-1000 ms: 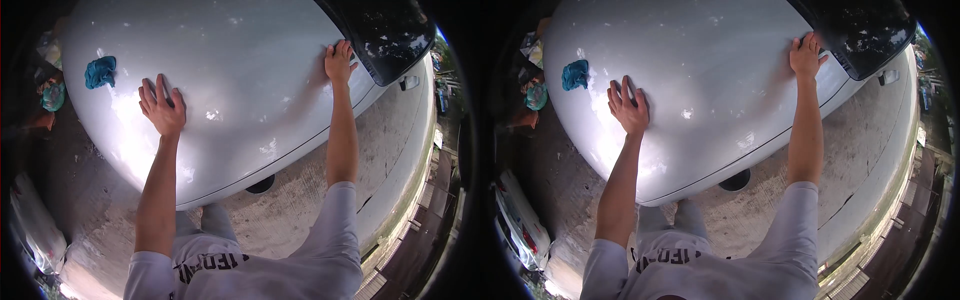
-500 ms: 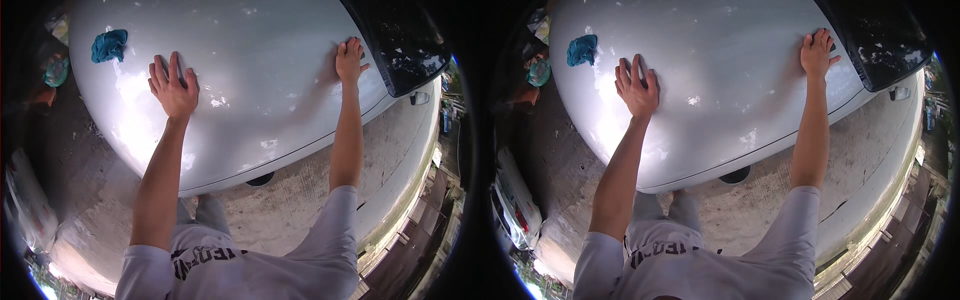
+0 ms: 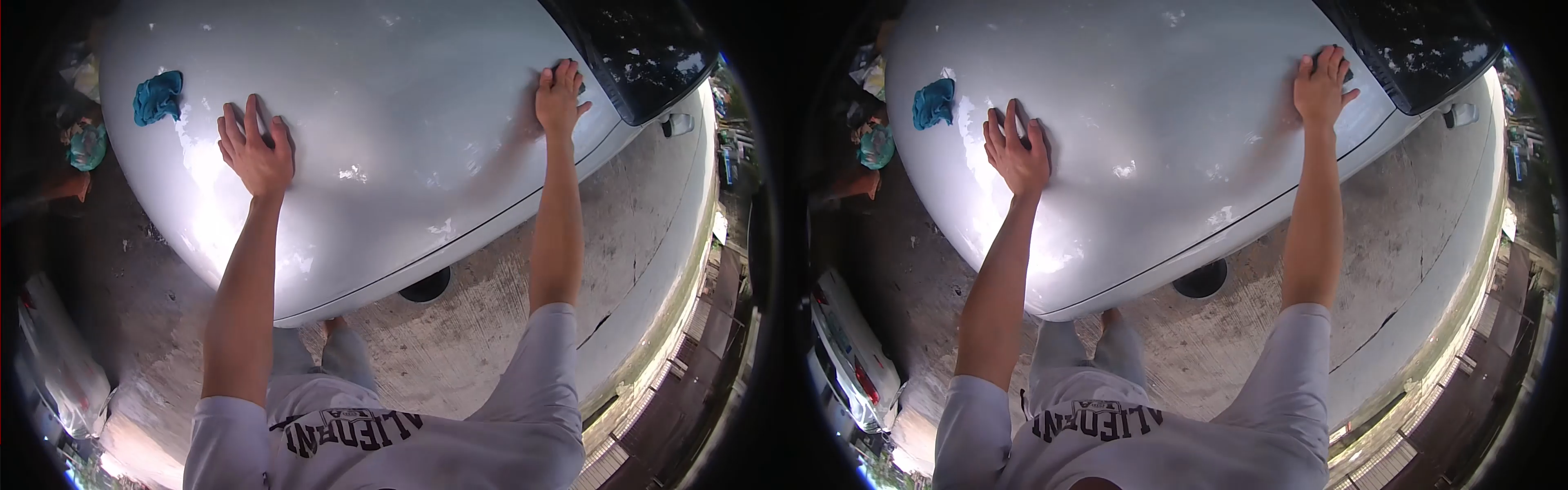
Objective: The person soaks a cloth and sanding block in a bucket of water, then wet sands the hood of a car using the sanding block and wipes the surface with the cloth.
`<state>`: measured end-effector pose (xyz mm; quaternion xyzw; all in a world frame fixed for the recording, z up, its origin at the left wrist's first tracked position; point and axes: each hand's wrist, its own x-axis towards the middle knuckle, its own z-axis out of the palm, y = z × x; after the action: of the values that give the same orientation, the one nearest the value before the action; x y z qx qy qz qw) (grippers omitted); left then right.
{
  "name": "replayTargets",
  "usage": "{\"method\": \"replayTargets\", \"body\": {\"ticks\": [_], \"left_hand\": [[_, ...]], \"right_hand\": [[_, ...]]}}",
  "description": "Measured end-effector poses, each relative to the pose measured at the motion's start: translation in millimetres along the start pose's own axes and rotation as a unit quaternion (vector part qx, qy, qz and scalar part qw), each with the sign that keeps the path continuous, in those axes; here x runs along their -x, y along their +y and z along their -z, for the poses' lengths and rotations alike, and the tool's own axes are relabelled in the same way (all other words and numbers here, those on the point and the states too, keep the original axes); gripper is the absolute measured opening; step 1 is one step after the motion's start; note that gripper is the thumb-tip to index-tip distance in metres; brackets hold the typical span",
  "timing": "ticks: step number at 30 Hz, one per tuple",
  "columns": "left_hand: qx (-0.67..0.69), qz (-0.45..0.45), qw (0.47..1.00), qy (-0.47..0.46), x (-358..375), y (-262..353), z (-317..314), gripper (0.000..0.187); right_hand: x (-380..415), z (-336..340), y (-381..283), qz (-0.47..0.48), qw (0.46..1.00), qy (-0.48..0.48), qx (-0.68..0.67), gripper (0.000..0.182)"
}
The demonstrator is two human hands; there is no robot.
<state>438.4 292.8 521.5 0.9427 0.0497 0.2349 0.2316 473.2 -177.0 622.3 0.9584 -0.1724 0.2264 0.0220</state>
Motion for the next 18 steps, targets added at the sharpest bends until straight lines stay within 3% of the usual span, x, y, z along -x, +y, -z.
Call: {"method": "replayTargets", "body": {"ticks": [3, 5, 7, 8, 11, 15, 16, 18], "left_hand": [[-0.004, -0.001, 1.0, 0.008, 0.8, 0.3, 2.0, 0.053], [0.0, -0.003, 1.0, 0.004, 0.9, -1.3, 2.0, 0.053], [0.007, 0.004, 1.0, -0.002, 0.6, -0.1, 2.8, 0.054], [-0.001, -0.009, 1.0, 0.001, 0.6, -4.9, -0.6, 0.054], [-0.005, 0.002, 1.0, -0.001, 0.2, -0.5, 0.5, 0.054], [-0.009, -0.012, 1.0, 0.003, -0.5, -2.6, -0.8, 0.054], [-0.016, -0.021, 1.0, 0.005, -3.6, -3.7, -3.2, 0.054], [-0.007, -0.018, 1.0, 0.008, -0.3, -6.5, -3.4, 0.055]], "right_hand": [[27.9, 0.4, -51.0, -0.054, 0.998, 0.003, -0.011, 0.066], [123.0, 21.8, -141.5, 0.018, 0.999, -0.024, -0.044, 0.068], [234.7, 44.8, -217.6, 0.079, 0.985, -0.114, -0.105, 0.074], [233.5, 50.0, -207.1, 0.068, 0.987, -0.104, -0.1, 0.074], [231.2, 58.9, -153.7, 0.194, 0.961, -0.14, -0.14, 0.071], [66.3, 18.7, 16.5, -0.016, 0.999, 0.011, -0.04, 0.063], [47.3, 13.7, 39.4, -0.054, 0.998, 0.014, -0.034, 0.065], [73.3, 12.4, 7.2, -0.085, 0.995, 0.033, -0.043, 0.067]]}}
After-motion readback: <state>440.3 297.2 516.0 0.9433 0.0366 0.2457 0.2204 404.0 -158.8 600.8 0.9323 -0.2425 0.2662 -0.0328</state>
